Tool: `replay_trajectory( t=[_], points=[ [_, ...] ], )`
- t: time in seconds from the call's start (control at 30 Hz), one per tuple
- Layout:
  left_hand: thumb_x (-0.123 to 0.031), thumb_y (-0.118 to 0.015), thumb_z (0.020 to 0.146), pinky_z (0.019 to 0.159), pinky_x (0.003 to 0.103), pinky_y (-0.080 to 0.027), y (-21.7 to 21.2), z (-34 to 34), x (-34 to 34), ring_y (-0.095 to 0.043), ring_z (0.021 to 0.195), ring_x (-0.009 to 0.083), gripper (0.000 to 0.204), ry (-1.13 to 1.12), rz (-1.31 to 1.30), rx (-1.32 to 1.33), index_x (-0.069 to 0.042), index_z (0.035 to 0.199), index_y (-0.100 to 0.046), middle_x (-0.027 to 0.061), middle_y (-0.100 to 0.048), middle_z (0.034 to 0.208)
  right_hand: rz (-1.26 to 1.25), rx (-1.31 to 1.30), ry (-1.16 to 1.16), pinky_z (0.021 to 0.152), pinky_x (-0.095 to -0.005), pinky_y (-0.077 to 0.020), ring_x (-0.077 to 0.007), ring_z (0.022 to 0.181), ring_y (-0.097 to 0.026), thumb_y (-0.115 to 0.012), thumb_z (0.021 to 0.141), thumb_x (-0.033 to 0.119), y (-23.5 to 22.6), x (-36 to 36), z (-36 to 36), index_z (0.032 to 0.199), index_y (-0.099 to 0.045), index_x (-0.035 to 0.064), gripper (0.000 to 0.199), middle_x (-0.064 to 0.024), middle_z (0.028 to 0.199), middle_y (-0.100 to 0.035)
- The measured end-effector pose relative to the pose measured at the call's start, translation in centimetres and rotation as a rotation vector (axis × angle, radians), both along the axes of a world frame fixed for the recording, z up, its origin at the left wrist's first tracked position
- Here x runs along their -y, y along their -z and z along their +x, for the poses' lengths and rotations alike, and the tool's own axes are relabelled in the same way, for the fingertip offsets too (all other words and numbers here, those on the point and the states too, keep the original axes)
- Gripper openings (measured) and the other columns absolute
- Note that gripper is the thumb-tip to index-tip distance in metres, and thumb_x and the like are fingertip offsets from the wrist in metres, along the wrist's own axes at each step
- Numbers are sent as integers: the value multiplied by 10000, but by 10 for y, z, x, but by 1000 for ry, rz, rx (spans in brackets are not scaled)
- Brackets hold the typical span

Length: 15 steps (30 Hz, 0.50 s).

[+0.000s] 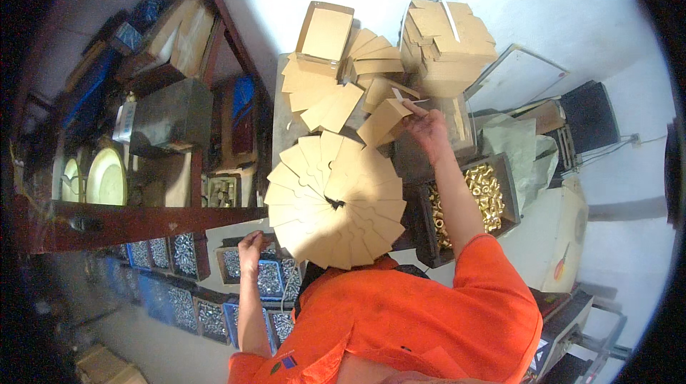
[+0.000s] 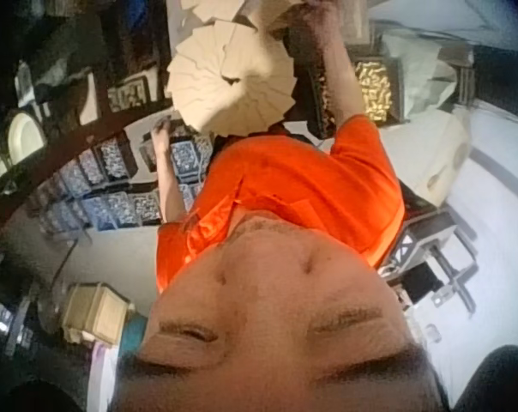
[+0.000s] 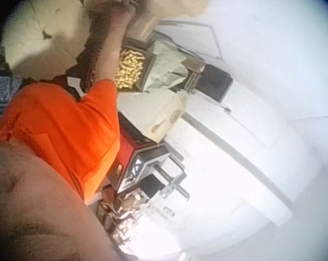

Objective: The person assembles flat cardboard pieces into small boxes by hand. They pick up pre-cut cardboard pieces, fold them into box shapes, and place the finished boxes on a table. The person also stacks and organizes the flat cardboard pieces before assembly.

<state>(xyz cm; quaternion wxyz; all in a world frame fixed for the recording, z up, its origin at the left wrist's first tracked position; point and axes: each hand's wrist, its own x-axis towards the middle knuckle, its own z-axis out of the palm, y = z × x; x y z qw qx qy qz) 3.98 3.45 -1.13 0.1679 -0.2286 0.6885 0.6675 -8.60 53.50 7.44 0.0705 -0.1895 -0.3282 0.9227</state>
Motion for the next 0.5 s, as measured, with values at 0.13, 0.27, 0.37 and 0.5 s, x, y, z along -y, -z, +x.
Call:
replay_trajectory(
  t=[0.13,0.27,0.37,0.5],
  points=[
    [-131,-547,887,666,285,-521,1,6,7,-638,718,176,213,20,-7,12,48,997,-585,115,-652,813,153,-103,-292,752,-485,-478,-385,783,-582,-389,806,190,-35,-17,4,1072,-567,-98,431,-239,950,-599],
    [-120,-541,889,668,287,-528,6,15,16,-637,717,180,198,-45,9,22,48,981,-589,114,-649,809,549,44,-205,722,-346,-490,-211,770,-600,-506,844,210,-74,0,-33,962,-645,-46,314,-144,917,-628],
    [-130,-545,888,659,281,-522,25,20,24,-635,710,179,202,-67,57,-11,44,981,-592,107,-648,810,917,-18,-381,707,-337,-479,-212,753,-594,-566,808,220,-57,-24,-91,900,-663,-38,291,-109,861,-642],
    [-164,-563,881,641,261,-507,23,27,35,-632,691,177,230,-95,20,-13,35,991,-593,108,-651,827,1339,135,-511,720,-271,-478,-145,850,-595,-604,760,142,-57,-12,-165,983,-639,-41,291,-99,876,-623]
  ],
)
